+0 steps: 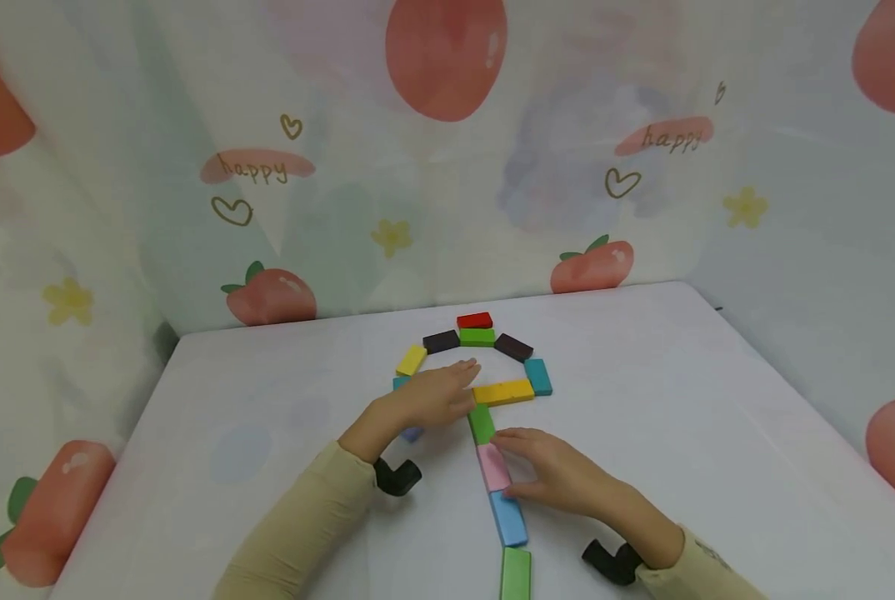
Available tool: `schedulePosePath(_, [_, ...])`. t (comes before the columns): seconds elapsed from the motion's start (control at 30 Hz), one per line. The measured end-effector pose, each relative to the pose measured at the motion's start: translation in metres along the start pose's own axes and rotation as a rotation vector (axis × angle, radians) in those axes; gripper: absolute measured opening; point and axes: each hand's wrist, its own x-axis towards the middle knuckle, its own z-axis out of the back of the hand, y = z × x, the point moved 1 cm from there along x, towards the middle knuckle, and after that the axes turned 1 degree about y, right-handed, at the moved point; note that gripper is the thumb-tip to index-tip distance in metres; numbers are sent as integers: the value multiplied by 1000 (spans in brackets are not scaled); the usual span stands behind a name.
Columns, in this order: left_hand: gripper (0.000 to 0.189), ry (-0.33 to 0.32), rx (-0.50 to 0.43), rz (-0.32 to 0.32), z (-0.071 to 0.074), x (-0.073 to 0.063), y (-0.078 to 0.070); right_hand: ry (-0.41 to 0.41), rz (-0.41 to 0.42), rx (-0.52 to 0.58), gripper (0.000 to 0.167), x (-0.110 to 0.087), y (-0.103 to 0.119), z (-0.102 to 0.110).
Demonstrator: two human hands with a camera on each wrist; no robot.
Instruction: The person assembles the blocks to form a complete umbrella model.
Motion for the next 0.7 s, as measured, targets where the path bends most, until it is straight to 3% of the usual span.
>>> schedulePosePath(0.2, [68,17,44,150,11,28,19,67,-5,10,57,7,-5,0])
schedulePosePath(0.47, [71,47,62,244,17,71,42,147,27,-18,52,18,-5,3])
schedulePosePath(0.7, [69,57,40,330,17,92,49,203,20,-44,47,26,-4,5])
